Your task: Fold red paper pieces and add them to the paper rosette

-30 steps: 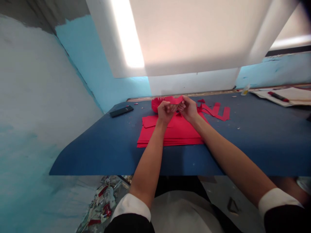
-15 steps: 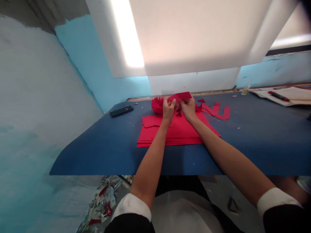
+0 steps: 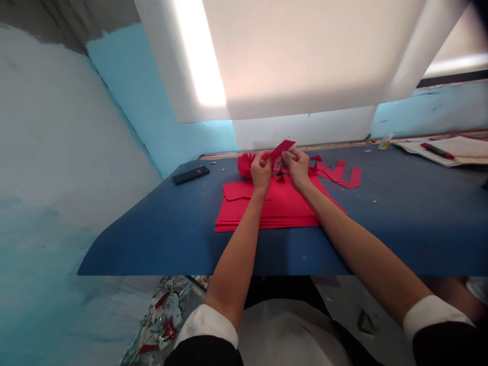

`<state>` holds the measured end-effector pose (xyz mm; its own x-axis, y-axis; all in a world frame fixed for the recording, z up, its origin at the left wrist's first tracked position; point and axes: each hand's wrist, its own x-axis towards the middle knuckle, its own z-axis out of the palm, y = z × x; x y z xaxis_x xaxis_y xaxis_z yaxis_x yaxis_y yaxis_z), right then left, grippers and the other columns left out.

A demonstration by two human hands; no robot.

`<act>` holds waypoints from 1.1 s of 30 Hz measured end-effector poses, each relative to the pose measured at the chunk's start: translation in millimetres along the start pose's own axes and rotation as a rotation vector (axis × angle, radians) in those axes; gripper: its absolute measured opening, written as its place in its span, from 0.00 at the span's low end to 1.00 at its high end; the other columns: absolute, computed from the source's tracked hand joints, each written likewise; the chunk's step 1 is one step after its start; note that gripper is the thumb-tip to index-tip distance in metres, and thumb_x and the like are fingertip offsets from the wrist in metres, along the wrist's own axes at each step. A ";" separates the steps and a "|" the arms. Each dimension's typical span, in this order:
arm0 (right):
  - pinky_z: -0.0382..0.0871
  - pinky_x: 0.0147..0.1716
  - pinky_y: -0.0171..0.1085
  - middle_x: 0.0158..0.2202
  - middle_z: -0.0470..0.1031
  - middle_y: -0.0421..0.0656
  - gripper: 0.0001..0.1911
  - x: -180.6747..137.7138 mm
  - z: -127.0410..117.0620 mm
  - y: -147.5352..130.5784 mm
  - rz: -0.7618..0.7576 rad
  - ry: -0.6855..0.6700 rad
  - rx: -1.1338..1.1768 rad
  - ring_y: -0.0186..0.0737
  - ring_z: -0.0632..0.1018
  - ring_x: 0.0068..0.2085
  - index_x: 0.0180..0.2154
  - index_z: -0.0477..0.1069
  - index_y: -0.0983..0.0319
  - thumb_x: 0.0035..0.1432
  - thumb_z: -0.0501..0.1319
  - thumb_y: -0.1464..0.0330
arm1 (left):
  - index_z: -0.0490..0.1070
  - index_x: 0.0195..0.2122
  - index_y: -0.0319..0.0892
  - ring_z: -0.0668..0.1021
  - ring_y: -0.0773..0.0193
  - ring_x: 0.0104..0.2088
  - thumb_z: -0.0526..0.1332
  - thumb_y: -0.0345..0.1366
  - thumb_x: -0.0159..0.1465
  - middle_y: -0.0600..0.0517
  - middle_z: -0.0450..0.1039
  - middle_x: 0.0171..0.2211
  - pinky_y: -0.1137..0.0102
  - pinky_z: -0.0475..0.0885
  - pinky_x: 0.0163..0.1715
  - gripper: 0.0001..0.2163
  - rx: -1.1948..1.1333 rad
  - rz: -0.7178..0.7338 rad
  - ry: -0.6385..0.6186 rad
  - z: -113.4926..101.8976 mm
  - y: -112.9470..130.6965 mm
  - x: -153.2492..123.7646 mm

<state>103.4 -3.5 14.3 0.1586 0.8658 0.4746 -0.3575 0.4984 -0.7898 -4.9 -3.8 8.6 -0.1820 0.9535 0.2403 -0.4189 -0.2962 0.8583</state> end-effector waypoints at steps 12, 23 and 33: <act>0.58 0.30 0.38 0.23 0.71 0.37 0.17 -1.7 -6.0 7.3 -0.253 -0.154 -0.406 0.35 0.67 0.27 0.23 0.74 0.58 0.64 0.68 0.62 | 0.84 0.40 0.44 0.84 0.63 0.45 0.67 0.29 0.66 0.50 0.85 0.41 0.70 0.78 0.47 0.06 -0.066 0.123 -0.247 -1.0 1.6 -2.7; 0.55 0.31 0.39 0.21 0.66 0.37 0.17 1.4 -6.8 10.0 -0.297 -0.158 -0.721 0.35 0.64 0.26 0.22 0.65 0.58 0.61 0.64 0.62 | 0.85 0.37 0.43 0.85 0.56 0.53 0.63 0.31 0.71 0.46 0.87 0.44 0.59 0.76 0.62 0.10 0.068 0.202 -0.208 -3.2 1.5 -0.4; 0.56 0.30 0.38 0.21 0.63 0.37 0.20 1.3 -7.8 7.0 -0.255 -0.111 -0.647 0.35 0.63 0.27 0.23 0.65 0.58 0.62 0.64 0.57 | 0.79 0.44 0.43 0.86 0.56 0.47 0.66 0.32 0.71 0.45 0.87 0.40 0.58 0.78 0.59 0.04 0.068 0.269 -0.123 -3.5 1.5 -0.1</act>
<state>108.2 1.5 6.3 0.0573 0.7262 0.6851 0.3030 0.6412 -0.7050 -8.6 -4.6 8.3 -0.1674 0.8423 0.5124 -0.3088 -0.5384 0.7841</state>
